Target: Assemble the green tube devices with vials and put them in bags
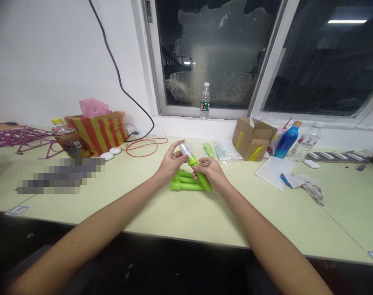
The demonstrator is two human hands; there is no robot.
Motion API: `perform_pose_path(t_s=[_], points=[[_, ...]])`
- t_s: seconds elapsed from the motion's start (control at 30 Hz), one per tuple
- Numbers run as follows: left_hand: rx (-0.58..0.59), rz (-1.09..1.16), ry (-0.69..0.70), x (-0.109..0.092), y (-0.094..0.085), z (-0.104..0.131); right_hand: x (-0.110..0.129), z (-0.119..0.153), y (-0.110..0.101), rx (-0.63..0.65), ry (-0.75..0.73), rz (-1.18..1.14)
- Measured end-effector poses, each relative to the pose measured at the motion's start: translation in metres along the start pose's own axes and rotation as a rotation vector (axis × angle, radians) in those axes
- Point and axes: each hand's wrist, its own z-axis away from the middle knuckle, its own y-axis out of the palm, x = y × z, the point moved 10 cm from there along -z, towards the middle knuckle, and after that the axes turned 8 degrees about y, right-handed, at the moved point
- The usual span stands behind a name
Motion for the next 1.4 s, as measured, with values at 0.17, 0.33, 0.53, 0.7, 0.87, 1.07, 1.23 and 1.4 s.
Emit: perform_pose_path(t_s=[0.17,0.33,0.53,0.7,0.87,1.07,1.23,1.4], points=[[-0.085,-0.092,0.013,-0.001,-0.006,0.005,0.002,-0.004,-0.001,-0.046,-0.067,0.082],[-0.073,-0.05,0.027,-0.002,-0.003,0.005,0.004,-0.006,-0.003,-0.06,-0.136,0.158],[-0.025,0.027,0.03,-0.003,0.001,0.001,0.005,0.0,0.006,0.042,-0.1,0.139],[0.023,0.054,0.029,-0.003,0.001,-0.001,-0.001,0.001,0.012,0.101,0.011,0.057],[0.003,0.026,0.064,-0.005,-0.003,-0.002,-0.006,-0.003,0.003,-0.009,0.001,0.35],[-0.028,0.049,0.094,-0.01,-0.003,-0.002,0.023,0.01,0.0,-0.314,-0.365,0.835],[-0.043,0.026,0.018,-0.006,0.001,0.001,0.03,0.018,0.004,-0.386,-0.479,0.963],[-0.057,-0.002,-0.017,-0.003,0.004,0.005,0.03,0.021,0.008,-0.348,-0.519,0.926]])
